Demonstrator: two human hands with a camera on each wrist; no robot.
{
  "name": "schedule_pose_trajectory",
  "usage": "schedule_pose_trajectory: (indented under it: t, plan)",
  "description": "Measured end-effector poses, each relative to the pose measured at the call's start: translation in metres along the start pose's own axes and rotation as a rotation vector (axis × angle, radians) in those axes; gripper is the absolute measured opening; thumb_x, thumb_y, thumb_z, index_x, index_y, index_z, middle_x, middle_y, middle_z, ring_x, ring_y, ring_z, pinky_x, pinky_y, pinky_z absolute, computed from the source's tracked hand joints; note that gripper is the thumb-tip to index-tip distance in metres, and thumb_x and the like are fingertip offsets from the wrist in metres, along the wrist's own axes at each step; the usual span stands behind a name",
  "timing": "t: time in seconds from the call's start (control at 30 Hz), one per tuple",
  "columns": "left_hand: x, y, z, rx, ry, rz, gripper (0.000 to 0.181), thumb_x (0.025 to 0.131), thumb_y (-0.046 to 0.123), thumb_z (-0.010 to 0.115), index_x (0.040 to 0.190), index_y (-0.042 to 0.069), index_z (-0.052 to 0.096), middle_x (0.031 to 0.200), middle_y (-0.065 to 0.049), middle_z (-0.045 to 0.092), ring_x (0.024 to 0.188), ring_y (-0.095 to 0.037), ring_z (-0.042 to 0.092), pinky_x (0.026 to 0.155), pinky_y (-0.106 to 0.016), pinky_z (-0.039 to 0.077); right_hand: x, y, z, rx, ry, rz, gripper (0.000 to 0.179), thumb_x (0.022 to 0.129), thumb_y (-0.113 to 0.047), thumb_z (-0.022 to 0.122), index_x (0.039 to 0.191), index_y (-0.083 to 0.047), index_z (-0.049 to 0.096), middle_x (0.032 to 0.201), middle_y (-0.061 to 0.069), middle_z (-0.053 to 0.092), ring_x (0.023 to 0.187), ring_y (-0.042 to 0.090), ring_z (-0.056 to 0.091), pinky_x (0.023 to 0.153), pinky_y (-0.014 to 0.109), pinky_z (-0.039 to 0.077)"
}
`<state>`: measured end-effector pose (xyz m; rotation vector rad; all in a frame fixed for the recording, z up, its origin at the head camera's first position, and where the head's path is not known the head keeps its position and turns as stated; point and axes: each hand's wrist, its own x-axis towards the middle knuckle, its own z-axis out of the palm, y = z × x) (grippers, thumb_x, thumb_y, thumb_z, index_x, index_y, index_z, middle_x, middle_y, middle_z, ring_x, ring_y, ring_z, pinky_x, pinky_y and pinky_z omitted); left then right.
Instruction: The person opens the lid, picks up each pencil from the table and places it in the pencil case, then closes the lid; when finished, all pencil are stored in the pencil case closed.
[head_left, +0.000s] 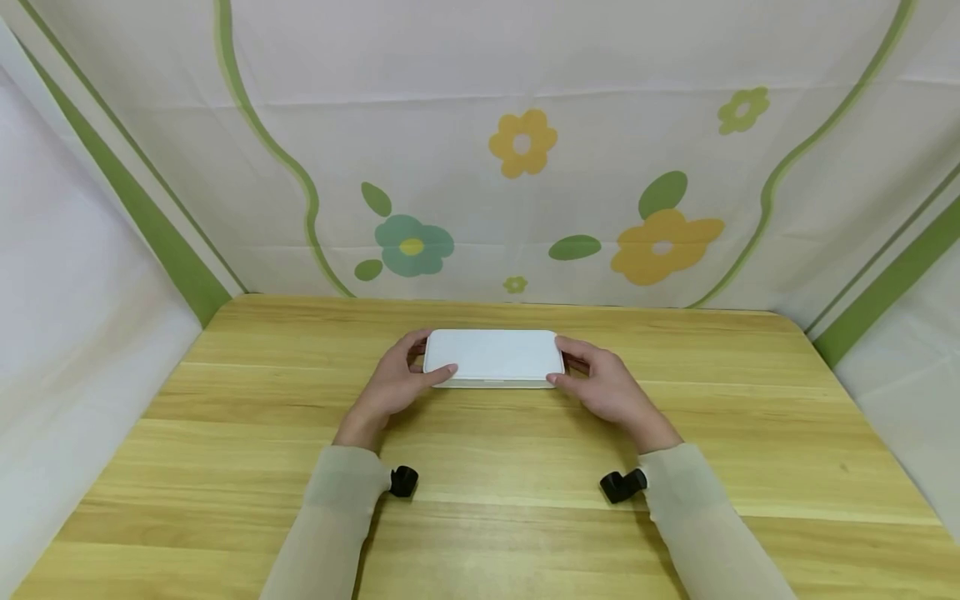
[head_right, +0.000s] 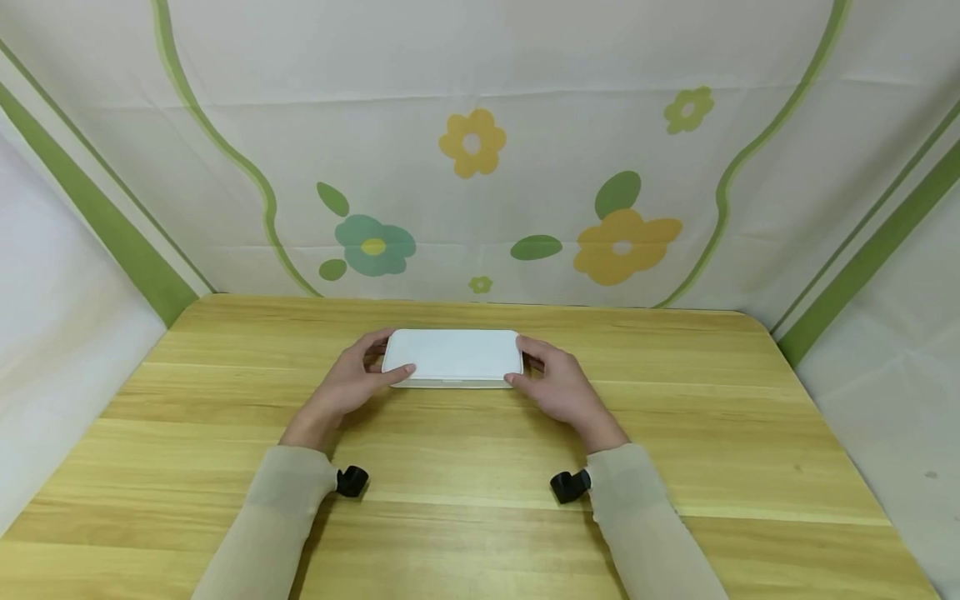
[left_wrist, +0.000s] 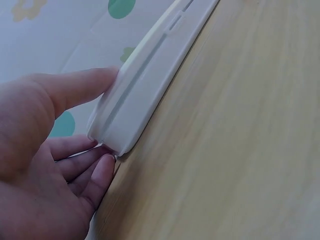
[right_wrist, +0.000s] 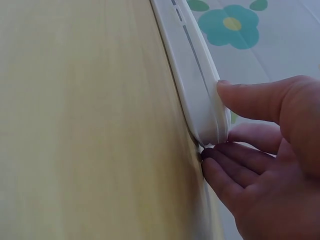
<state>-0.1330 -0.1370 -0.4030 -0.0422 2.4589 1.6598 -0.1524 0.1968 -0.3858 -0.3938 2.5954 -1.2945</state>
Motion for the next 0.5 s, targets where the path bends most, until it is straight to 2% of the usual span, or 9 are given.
schedule_pose_trajectory:
  t: [0.17, 0.33, 0.5]
  plan:
    - [-0.0005, 0.0026, 0.0008, 0.013, 0.022, 0.0, 0.084, 0.096, 0.029, 0.083, 0.165, 0.011, 0.039, 0.157, -0.015, 0.052, 0.125, -0.033, 0.06, 0.105, -0.043, 0.052, 0.0003, -0.0025, 0.001, -0.047, 0.023, -0.028, 0.065, 0.103, -0.02, 0.074, 0.159, 0.001, 0.048, 0.166, 0.022, 0.047, 0.151, 0.041, 0.05, 0.122, 0.054, 0.043]
    - [-0.0007, 0.0039, 0.0014, 0.019, 0.027, 0.003, 0.083, 0.097, 0.027, 0.082, 0.165, 0.01, 0.037, 0.158, -0.016, 0.051, 0.132, -0.033, 0.057, 0.11, -0.046, 0.05, 0.0011, -0.0052, 0.003, -0.087, 0.039, -0.061, 0.063, 0.103, -0.018, 0.074, 0.157, 0.004, 0.05, 0.164, 0.025, 0.048, 0.149, 0.043, 0.052, 0.121, 0.055, 0.043]
    - [-0.0006, 0.0048, 0.0015, 0.027, 0.027, 0.007, 0.084, 0.097, 0.026, 0.082, 0.166, 0.008, 0.037, 0.158, -0.017, 0.051, 0.137, -0.034, 0.053, 0.115, -0.049, 0.048, 0.0009, -0.0038, 0.0048, -0.103, 0.041, -0.049, 0.064, 0.103, -0.018, 0.073, 0.158, 0.003, 0.048, 0.165, 0.024, 0.047, 0.149, 0.041, 0.053, 0.121, 0.055, 0.044]
